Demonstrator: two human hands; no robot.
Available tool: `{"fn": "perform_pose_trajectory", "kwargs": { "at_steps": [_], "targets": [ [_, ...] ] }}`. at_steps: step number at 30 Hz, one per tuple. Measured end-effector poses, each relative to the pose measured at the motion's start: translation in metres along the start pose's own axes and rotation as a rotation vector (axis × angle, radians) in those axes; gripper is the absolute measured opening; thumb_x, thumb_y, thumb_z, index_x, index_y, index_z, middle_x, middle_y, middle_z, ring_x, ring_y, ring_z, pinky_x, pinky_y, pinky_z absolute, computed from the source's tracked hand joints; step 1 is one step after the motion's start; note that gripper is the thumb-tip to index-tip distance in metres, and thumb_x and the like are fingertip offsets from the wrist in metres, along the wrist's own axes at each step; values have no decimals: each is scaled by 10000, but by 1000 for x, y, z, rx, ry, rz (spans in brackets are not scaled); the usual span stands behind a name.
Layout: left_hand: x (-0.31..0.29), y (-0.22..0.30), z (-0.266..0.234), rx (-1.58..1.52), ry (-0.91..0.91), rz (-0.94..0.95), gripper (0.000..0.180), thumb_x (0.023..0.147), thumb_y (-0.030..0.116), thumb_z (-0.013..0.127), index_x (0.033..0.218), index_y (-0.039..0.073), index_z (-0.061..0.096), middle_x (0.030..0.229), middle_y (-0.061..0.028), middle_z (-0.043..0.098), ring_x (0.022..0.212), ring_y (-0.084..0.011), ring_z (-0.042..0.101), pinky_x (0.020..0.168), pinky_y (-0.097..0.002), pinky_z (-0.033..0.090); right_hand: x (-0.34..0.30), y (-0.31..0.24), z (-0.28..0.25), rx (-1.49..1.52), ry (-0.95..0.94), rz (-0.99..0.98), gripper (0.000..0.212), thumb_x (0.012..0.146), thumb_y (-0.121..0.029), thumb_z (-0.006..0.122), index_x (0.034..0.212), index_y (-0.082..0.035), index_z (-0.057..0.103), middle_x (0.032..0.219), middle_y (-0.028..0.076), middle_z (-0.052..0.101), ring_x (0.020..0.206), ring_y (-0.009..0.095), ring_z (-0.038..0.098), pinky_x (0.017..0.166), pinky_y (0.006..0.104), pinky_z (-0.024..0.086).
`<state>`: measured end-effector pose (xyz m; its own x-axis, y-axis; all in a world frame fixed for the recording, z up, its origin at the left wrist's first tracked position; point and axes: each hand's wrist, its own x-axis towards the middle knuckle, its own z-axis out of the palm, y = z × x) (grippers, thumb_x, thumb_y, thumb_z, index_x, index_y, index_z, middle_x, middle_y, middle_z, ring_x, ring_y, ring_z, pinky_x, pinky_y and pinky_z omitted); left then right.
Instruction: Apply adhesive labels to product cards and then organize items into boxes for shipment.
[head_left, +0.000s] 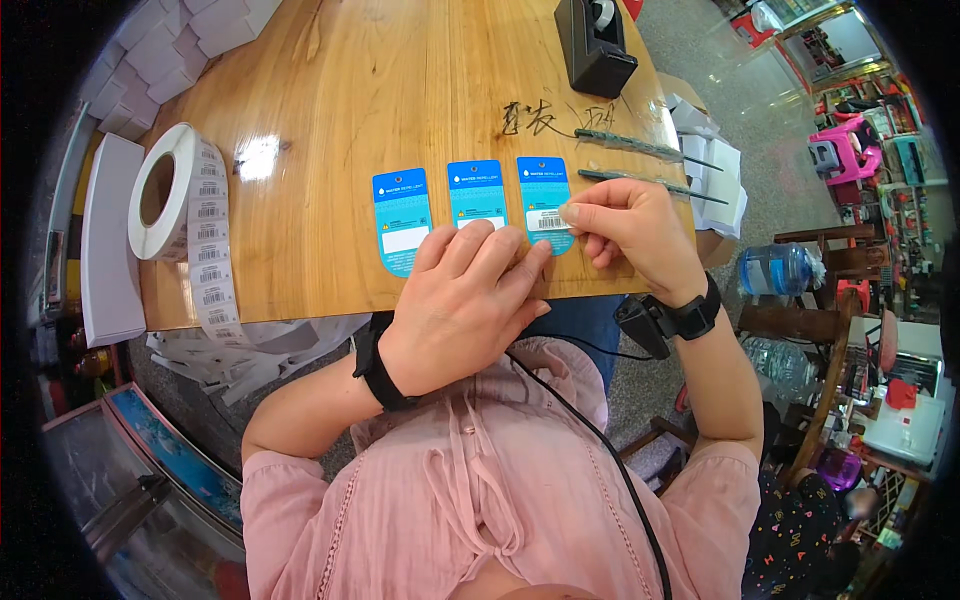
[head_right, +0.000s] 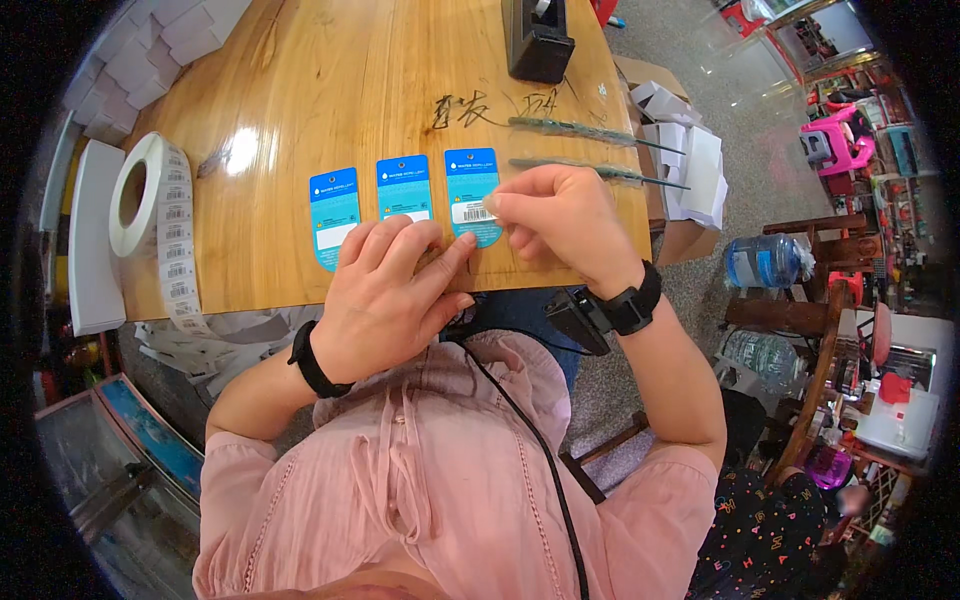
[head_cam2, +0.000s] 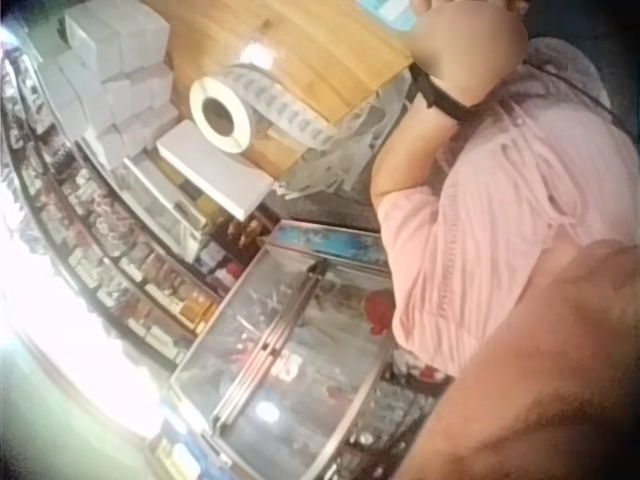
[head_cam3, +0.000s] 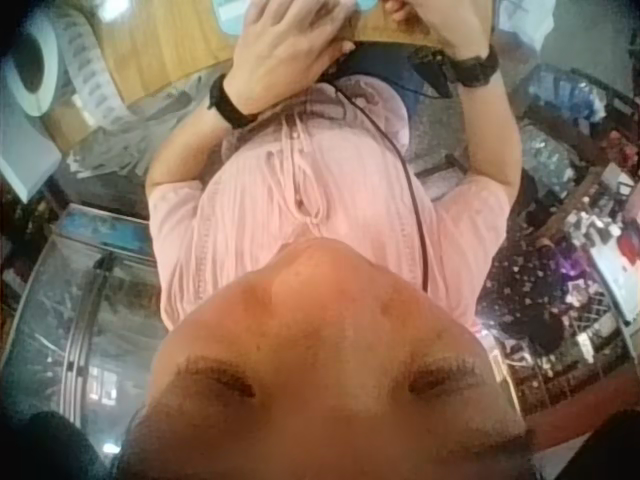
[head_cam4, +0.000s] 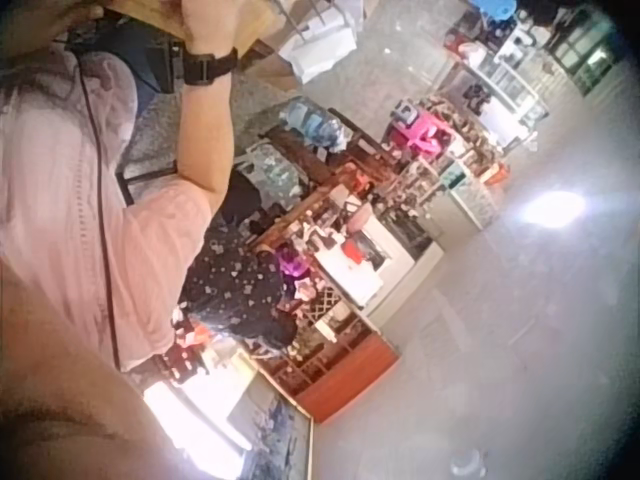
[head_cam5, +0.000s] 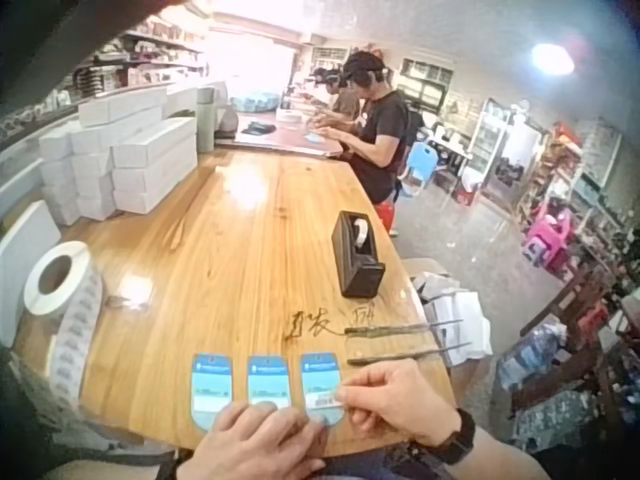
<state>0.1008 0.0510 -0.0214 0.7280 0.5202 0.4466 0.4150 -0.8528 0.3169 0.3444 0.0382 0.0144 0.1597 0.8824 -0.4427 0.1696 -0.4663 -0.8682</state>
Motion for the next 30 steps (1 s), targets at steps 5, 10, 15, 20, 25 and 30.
{"fn": "perform_pose_trajectory", "kwargs": {
  "at_steps": [5, 10, 15, 20, 25, 30],
  "targets": [
    [0, 0, 0, 18, -16, 9, 563, 832, 350, 815, 1314, 99, 670, 1215, -47, 573, 1196, -254, 555, 1041, -429, 422, 0, 2, 4, -10, 36, -14, 213, 952, -170, 802, 1014, 29, 761, 786, 27, 721, 591, 57, 643, 517, 197, 514],
    [1, -1, 0, 24, -11, 28, 554, 864, 349, 791, 1339, 93, 666, 1353, -63, 595, 1223, -265, 552, 1050, -432, 423, -2, 4, 11, -113, 100, -85, 223, 939, -186, 816, 1025, 13, 763, 764, 14, 711, 612, 46, 654, 513, 198, 509],
    [1, -2, 0, 50, -44, 45, 531, 908, 351, 758, 1354, 81, 657, 1448, -75, 596, 1242, -284, 549, 1055, -450, 423, -11, 3, 11, -642, 304, -379, 360, 884, -206, 856, 1160, -12, 733, 813, 70, 752, 634, 191, 706, 587, 340, 568],
    [1, -1, 2, 67, -9, 50, 552, 895, 341, 765, 1368, 83, 644, 1442, -67, 604, 1229, -290, 560, 1055, -450, 425, -27, 22, -1, -903, 418, -876, 569, 822, -252, 890, 1315, -52, 689, 1153, 150, 772, 990, 368, 750, 878, 464, 601],
    [-10, -2, -4, 31, -22, 69, 569, 868, 302, 788, 1377, 96, 636, 1469, -60, 600, 1266, -291, 562, 1068, -447, 426, -56, 55, 5, -945, 219, -1058, 488, 831, -148, 876, 1283, -45, 722, 1295, 145, 738, 1233, 383, 683, 1067, 474, 550],
    [-62, -19, -32, -173, 216, 95, 523, 786, 99, 844, 1290, 76, 705, 1386, -133, 676, 1222, -355, 632, 992, -461, 509, -104, 123, -40, -585, 809, -757, 157, 1018, -66, 713, 1156, 9, 717, 1233, 145, 745, 1108, 255, 715, 986, 395, 588]
  ]
}}
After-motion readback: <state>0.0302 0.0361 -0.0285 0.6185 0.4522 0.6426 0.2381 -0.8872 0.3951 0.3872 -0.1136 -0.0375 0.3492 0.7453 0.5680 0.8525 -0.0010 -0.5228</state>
